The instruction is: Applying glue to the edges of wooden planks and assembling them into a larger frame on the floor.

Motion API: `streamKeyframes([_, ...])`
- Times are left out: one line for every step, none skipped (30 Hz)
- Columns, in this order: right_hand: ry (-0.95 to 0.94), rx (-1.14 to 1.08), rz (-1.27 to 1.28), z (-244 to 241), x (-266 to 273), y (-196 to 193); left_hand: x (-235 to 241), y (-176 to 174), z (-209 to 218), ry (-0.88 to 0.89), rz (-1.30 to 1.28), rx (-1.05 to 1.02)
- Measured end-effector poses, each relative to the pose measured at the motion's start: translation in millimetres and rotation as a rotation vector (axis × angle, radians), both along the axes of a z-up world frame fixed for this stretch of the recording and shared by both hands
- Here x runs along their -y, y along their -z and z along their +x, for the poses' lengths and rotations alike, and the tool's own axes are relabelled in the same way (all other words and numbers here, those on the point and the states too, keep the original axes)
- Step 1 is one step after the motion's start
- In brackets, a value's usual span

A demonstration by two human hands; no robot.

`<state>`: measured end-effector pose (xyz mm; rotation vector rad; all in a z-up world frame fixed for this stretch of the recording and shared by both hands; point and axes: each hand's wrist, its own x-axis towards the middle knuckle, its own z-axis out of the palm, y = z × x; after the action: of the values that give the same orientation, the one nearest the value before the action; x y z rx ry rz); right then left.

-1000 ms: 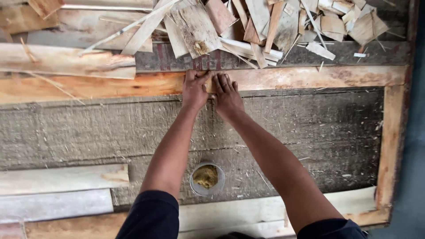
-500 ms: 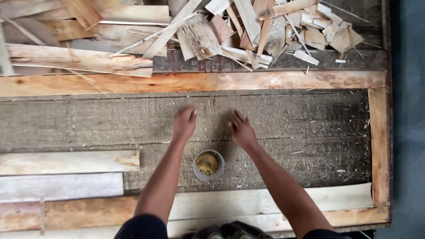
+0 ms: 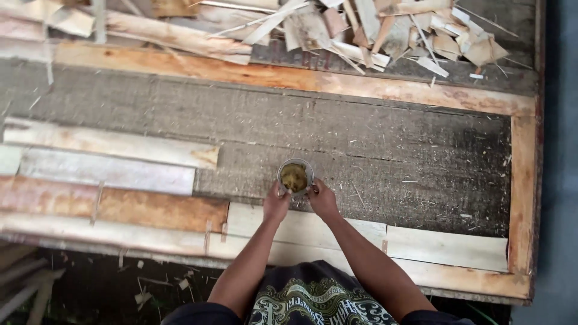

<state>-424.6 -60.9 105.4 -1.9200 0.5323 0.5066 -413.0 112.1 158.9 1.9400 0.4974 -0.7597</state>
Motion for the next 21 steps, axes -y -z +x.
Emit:
streamKeyframes([-0.017,0.005,0.000,-5,-3,3,-6,6,-6,-0.017,0.000,0.005])
streamKeyframes([0.007,0.000,0.045,-10,-4,7,-10,12,-12,-0.013,-0.005,0.025])
streamKeyframes([0.031,-0.007,0.090,-15,-6,11,-15,19,-18,-0.008,-0.010,0.045])
streamKeyframes([0.005,-0.005,0.086,-20,-11,6,-18,17,-26,-0.034,-0.014,0.048])
streamKeyframes([0.034,-0.039,0.110,-25,-16,2,-23,16,-33,-0.060,-0.040,0.034])
streamKeyframes([0.066,-0.081,0.138,-33,-25,-2,-30,15,-42,-0.084,-0.062,0.013])
streamKeyframes([0.044,-0.086,0.137,-37,-27,-1,-32,13,-52,-0.107,-0.062,0.011])
streamKeyframes([0.131,-0.050,0.218,-41,-30,1,-35,12,-61,-0.118,-0.103,0.002])
streamKeyframes([0.220,-0.016,0.300,-46,-34,3,-39,10,-70,-0.129,-0.145,-0.007])
streamKeyframes([0.211,-0.020,0.297,-50,-40,-7,-43,0,-76,-0.139,-0.147,-0.009])
streamKeyframes([0.222,-0.021,0.270,-54,-46,-16,-48,-10,-82,-0.142,-0.181,-0.007])
streamKeyframes([0.236,-0.019,0.242,-56,-52,-26,-53,-20,-87,-0.141,-0.216,-0.002])
streamKeyframes([0.230,-0.020,0.239,-60,-59,-26,-60,-11,-90,-0.147,-0.219,-0.002])
streamKeyframes([0.263,-0.011,0.269,-62,-67,-27,-68,-1,-91,-0.149,-0.224,0.015])
streamKeyframes([0.295,-0.002,0.300,-62,-76,-27,-78,9,-90,-0.151,-0.228,0.031])
streamKeyframes([0.294,-0.002,0.296,-65,-85,-24,-86,8,-91,-0.153,-0.232,0.030])
streamKeyframes([0.331,0.021,0.296,-67,-94,-21,-96,8,-92,-0.168,-0.249,0.039])
streamKeyframes([0.368,0.046,0.299,-67,-107,-17,-110,7,-91,-0.183,-0.263,0.050])
streamKeyframes([0.366,0.047,0.299,-67,-118,-14,-123,7,-91,-0.185,-0.264,0.051])
streamKeyframes([0.393,0.074,0.302,-68,-132,-10,-139,5,-92,-0.192,-0.297,0.074])
streamKeyframes([0.420,0.102,0.305,-69,-146,-7,-155,4,-92,-0.199,-0.330,0.096])
